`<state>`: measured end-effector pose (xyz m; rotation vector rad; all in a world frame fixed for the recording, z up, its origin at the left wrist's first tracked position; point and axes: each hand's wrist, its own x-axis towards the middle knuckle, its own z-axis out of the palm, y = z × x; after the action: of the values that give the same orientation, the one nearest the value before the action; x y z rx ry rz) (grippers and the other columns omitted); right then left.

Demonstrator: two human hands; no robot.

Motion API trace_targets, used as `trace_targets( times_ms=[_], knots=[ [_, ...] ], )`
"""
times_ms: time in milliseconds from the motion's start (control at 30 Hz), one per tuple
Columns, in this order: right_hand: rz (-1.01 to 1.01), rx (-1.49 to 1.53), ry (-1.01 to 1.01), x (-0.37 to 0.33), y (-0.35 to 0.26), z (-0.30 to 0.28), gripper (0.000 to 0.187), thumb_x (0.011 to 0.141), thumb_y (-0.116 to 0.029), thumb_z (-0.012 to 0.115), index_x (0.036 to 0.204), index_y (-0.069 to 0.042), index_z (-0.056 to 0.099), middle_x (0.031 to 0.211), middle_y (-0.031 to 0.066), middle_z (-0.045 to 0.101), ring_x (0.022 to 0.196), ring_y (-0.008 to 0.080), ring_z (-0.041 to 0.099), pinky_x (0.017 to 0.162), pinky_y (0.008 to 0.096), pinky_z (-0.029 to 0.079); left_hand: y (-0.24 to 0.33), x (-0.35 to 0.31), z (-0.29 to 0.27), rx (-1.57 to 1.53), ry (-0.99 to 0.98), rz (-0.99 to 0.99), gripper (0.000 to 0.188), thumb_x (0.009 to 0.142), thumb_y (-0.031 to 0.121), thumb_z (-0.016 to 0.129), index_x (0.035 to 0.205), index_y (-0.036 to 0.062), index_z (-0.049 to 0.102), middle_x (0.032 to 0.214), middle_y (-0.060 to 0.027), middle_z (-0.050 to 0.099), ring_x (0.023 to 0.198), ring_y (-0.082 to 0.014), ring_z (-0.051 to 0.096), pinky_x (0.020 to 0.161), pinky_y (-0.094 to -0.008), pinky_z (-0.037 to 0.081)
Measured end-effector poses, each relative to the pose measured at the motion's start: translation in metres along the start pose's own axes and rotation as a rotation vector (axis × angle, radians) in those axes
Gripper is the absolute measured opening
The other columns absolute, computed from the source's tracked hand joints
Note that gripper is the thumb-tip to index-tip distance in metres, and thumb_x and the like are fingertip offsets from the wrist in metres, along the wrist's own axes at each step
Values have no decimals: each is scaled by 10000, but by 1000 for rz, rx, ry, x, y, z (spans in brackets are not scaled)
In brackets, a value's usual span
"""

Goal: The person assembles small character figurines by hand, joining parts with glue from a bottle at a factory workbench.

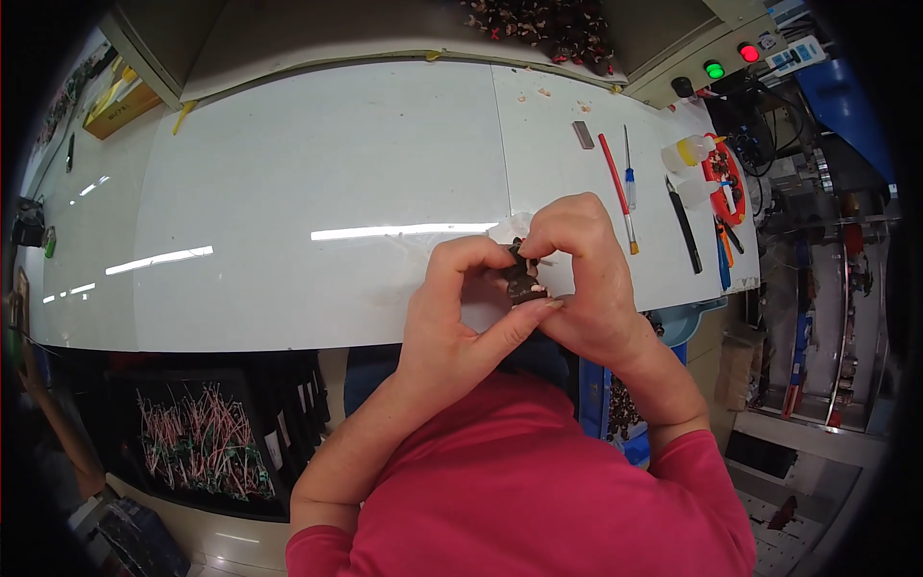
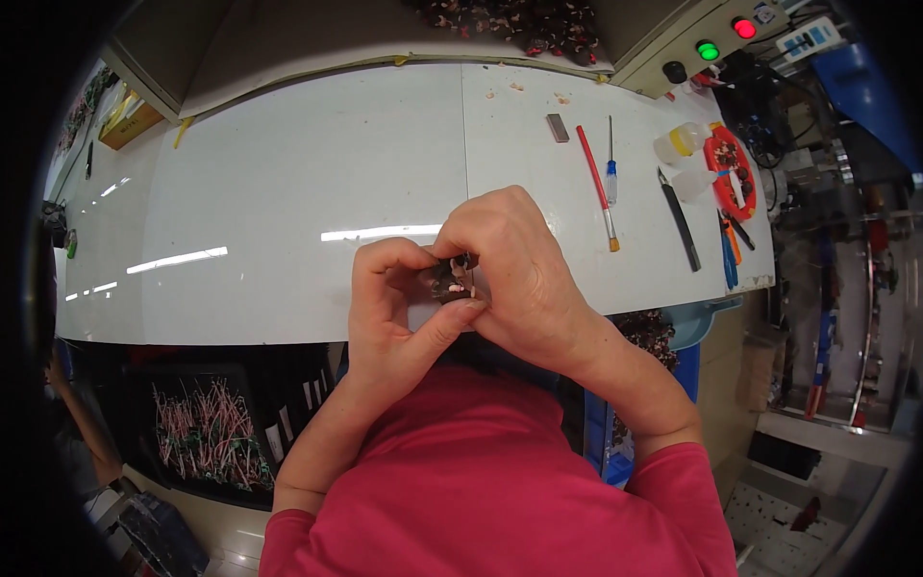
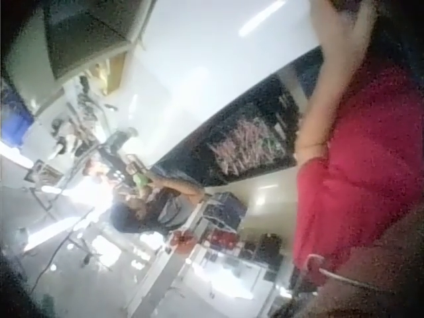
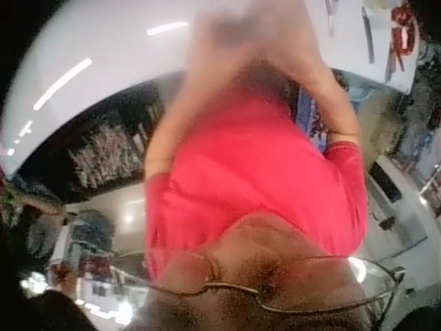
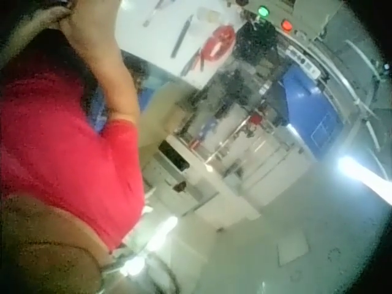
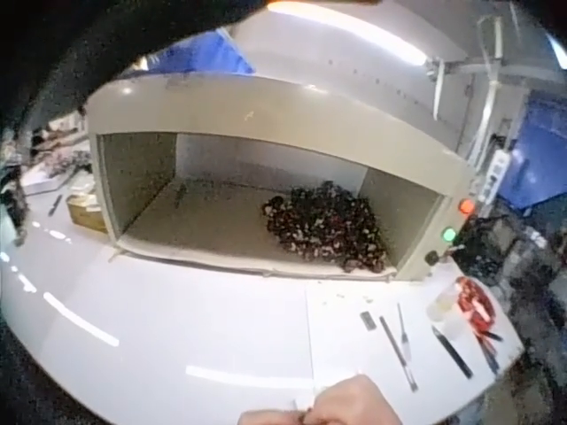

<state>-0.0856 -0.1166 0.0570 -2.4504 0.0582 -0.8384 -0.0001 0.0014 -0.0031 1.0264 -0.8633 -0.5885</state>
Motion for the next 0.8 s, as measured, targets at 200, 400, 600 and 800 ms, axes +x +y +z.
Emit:
trace_targets(
  times_ms=[200,400,600,800],
  knots=[
    [-10,10,9,1,-2,2,487,563,77,700,972,-85,492,897,70,534,787,256,500,668,339,430,1,-2,-1,-20,32,-1,436,773,115,766,1073,34,460,936,-79,594,839,-146,613,764,-277,494],
    [-22,-2,-6,2,-2,0,482,560,84,694,964,-85,493,892,69,533,783,255,503,659,335,434,5,2,-3,-39,-8,-45,416,781,108,757,1068,30,466,936,-80,605,851,-145,622,770,-280,501],
    [-13,-2,-12,-3,-2,-2,480,560,76,700,961,-89,495,889,69,532,785,256,507,667,336,435,4,-1,-2,-3,-17,-50,411,777,101,755,1063,30,468,949,-78,608,855,-143,627,760,-270,506],
    [-24,-1,21,-11,3,1,487,570,67,718,970,-98,495,891,60,529,810,257,502,698,341,428,1,-1,-2,15,-44,-35,402,769,94,756,1053,37,477,965,-75,609,854,-149,637,752,-269,508]
  ],
)
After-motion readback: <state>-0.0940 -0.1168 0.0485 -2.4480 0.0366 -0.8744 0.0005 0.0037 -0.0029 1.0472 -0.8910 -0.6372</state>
